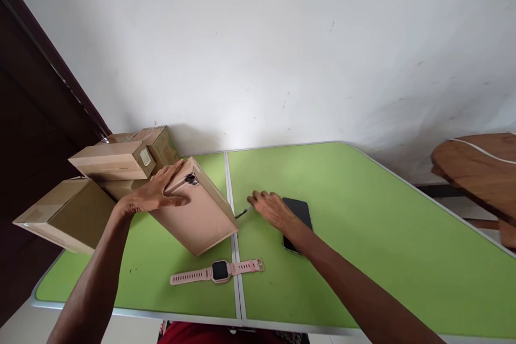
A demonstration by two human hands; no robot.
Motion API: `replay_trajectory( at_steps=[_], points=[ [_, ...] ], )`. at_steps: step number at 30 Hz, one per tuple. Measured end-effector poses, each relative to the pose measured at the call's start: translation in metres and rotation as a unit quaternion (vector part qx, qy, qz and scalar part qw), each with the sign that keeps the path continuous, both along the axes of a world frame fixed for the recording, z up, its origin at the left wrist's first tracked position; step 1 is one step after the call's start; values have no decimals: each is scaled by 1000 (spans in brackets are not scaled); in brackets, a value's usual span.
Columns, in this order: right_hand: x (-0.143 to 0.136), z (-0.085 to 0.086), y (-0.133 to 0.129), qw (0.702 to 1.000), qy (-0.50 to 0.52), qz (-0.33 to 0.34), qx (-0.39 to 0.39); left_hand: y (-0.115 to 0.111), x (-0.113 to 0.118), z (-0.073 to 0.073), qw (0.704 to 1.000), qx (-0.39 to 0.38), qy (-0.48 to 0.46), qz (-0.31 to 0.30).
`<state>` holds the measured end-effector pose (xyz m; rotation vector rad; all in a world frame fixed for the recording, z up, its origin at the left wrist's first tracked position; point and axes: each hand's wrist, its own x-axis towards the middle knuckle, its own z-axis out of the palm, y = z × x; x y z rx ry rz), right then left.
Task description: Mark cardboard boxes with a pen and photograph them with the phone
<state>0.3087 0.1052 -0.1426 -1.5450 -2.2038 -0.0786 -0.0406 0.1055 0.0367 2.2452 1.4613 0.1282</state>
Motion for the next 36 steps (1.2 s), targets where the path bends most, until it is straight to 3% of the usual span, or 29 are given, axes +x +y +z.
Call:
replay_trajectory(
  at_steps=[4, 7, 9, 10, 13, 17, 24, 31, 36],
  points=[
    [7, 32, 3, 978, 173, -67, 100, 11, -11, -7, 998, -7, -59, 17],
    [-27, 66, -11, 924, 343, -49, 160, 14, -12, -9, 997, -10, -74, 25],
    [-64, 88, -24, 792, 591, 69, 136, 14, -11, -8, 997, -8, -77, 22],
    [-84, 97, -31, 748, 645, 113, 109, 13, -10, -7, 997, -7, -79, 19],
    [-131, 108, -44, 700, 693, 166, 43, 10, -9, -6, 997, -4, -81, 17],
    [-155, 101, -46, 698, 697, 161, 38, 7, -10, -8, 996, 3, -87, 32],
    [-152, 95, -52, 734, 667, 116, 58, 7, -10, -10, 996, 12, -90, 24],
    [-153, 100, -61, 742, 655, 130, 56, 3, -10, -10, 995, 6, -97, 21],
    [-154, 96, -60, 764, 627, 134, 70, 2, -11, -11, 996, 7, -91, 24]
  ],
)
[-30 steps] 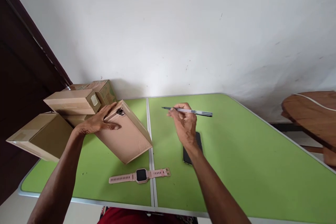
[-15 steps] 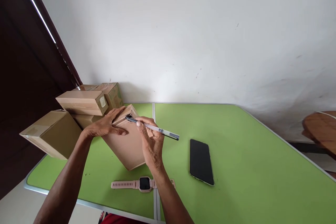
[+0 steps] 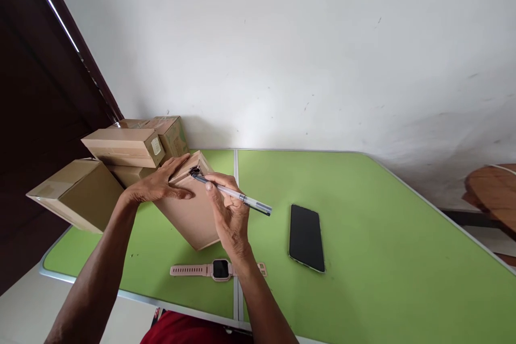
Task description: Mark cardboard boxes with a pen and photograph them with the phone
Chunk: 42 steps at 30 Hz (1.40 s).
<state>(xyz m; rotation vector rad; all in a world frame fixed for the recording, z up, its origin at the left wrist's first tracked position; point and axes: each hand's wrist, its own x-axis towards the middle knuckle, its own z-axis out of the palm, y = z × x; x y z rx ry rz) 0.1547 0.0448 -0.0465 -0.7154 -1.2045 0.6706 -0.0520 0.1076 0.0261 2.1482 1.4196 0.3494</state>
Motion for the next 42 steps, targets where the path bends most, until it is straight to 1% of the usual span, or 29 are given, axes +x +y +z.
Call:
replay_trajectory(
  at_steps=[7, 12, 21, 30, 34, 35, 37, 38, 39, 40, 41, 42],
  points=[
    [-1, -7, 3, 1000, -17, -2, 0, -1, 1, 0, 1000, 5, 3, 2],
    [1, -3, 1, 1000, -15, 7, 0, -2, 0, -1, 1000, 16, -4, -1],
    [7, -2, -3, 1000, -5, -8, -28, -3, -6, -5, 1000, 4, -25, 17],
    [9, -2, -3, 997, -8, -67, -25, -4, -9, -6, 999, 12, -29, 21],
    [8, 2, 0, 997, 10, -69, -19, -4, -9, -7, 999, 14, -31, 17],
    [10, 2, 1, 997, 14, -76, -15, -4, -9, -7, 999, 15, -30, 18],
    [18, -1, 7, 994, 16, -111, -6, -5, -9, -7, 999, 18, -27, 20],
    [25, -5, 11, 990, 2, -139, -2, -5, -10, -7, 999, 18, -27, 21],
    [35, -11, 17, 984, -46, -170, 0, -5, -10, -8, 999, 16, -28, 22],
    [46, -19, 23, 973, -121, -197, -1, -5, -11, -8, 999, 14, -30, 21],
    [58, -28, 31, 951, -218, -217, -6, -5, -11, -8, 999, 11, -33, 22],
    [71, -38, 38, 912, -345, -221, -13, -5, -11, -9, 999, 8, -35, 23]
  ],
)
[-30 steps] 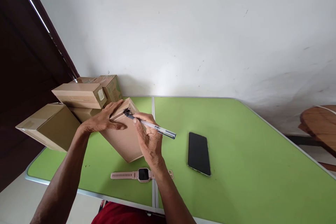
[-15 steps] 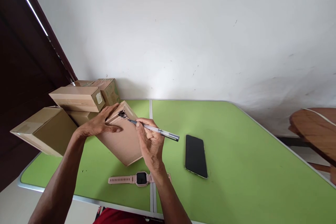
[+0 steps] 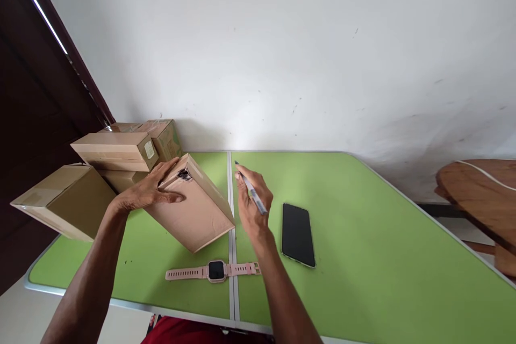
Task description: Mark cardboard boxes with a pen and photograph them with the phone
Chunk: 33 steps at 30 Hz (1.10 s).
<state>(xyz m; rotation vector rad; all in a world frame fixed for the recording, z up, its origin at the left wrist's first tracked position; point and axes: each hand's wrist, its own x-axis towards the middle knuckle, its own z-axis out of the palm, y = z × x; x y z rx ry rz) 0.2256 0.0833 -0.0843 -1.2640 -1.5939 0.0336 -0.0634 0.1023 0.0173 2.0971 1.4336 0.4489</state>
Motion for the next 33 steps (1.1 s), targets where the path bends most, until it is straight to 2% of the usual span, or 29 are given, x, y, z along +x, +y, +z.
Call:
replay_trajectory(
  at_steps=[2, 5, 9, 12, 16, 18, 21, 23, 25, 27, 33],
  points=[
    [22, -21, 13, 990, -131, 14, -59, 0, 0, -1, 1000, -8, 3, 5],
    [39, -47, 22, 956, -251, 48, -144, 1, 2, 0, 1000, -12, 22, 9],
    [35, -70, 19, 903, -357, 58, -232, 1, 8, 4, 999, 0, 46, 3],
    [27, -76, 15, 887, -376, 47, -266, 2, 13, 8, 998, 1, 62, -1],
    [22, -69, 4, 886, -355, 17, -297, 4, 15, 7, 997, 19, 75, -7],
    [27, -61, -11, 889, -327, -31, -318, 5, 14, 4, 997, 31, 74, -5],
    [43, -50, -41, 877, -255, -170, -370, 5, 11, 1, 997, 38, 65, 5],
    [55, -47, -62, 848, -194, -267, -415, 5, 10, 0, 997, 36, 61, 4],
    [64, -47, -77, 819, -141, -321, -455, 4, 9, -1, 998, 33, 58, 1],
    [70, -49, -83, 807, -100, -331, -480, 4, 9, 0, 998, 33, 58, 0],
    [93, -55, -75, 808, 37, -306, -503, -4, 9, -2, 998, 34, 57, 10]
  ],
)
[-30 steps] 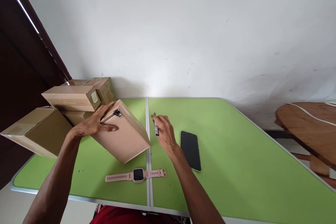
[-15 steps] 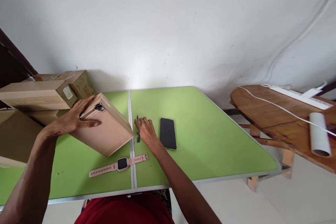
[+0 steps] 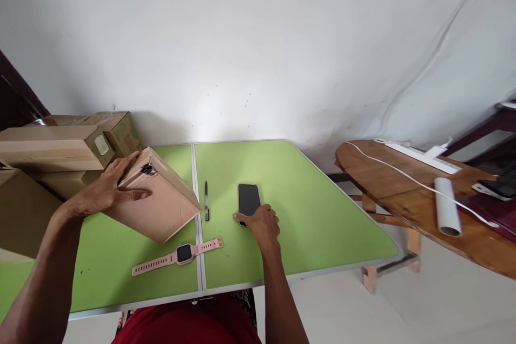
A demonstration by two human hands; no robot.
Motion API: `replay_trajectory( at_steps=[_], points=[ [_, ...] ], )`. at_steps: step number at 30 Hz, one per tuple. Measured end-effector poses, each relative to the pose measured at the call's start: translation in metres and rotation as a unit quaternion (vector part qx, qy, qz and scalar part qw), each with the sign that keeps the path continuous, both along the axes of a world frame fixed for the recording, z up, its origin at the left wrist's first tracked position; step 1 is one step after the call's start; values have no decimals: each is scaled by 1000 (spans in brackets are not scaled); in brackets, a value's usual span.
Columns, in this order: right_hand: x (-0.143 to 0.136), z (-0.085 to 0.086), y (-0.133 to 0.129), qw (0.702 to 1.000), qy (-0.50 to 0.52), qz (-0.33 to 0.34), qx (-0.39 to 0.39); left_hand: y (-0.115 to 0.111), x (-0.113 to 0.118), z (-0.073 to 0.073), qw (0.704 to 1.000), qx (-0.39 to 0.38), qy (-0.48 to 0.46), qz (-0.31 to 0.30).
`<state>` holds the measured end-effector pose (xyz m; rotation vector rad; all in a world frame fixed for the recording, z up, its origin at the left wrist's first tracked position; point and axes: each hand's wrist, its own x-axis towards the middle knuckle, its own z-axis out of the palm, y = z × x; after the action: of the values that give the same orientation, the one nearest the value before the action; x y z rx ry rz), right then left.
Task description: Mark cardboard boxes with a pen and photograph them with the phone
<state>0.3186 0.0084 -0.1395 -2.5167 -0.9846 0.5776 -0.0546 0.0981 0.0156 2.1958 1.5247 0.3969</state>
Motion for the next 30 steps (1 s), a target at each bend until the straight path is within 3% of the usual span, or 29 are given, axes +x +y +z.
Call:
replay_trajectory(
  at_steps=[4, 8, 10, 13, 15, 18, 23, 26, 30],
  points=[
    [15, -6, 1, 990, 134, -13, 48, -3, 1, 0, 1000, -14, -4, 4],
    [15, -9, -14, 949, 294, -5, 118, -1, 2, 0, 1000, -17, -17, -2],
    [12, -9, -27, 898, 408, 3, 161, 0, 1, -1, 999, -20, -26, -4],
    [1, -4, -45, 751, 614, -30, 240, 1, 0, -2, 999, -27, -34, -5],
    [-13, 8, -49, 689, 674, -26, 265, 1, 0, -1, 999, -27, -40, -5],
    [-48, 41, -42, 614, 739, 34, 277, 2, 2, 0, 999, -17, -45, -13],
    [-118, 102, -19, 483, 821, 188, 240, 3, 3, -1, 999, 5, -37, -23],
    [-150, 113, -9, 436, 836, 245, 226, 4, 1, -5, 998, 24, -37, -39],
    [-172, 100, -2, 433, 839, 250, 213, 7, -4, -11, 998, 31, -33, -40]
  ],
)
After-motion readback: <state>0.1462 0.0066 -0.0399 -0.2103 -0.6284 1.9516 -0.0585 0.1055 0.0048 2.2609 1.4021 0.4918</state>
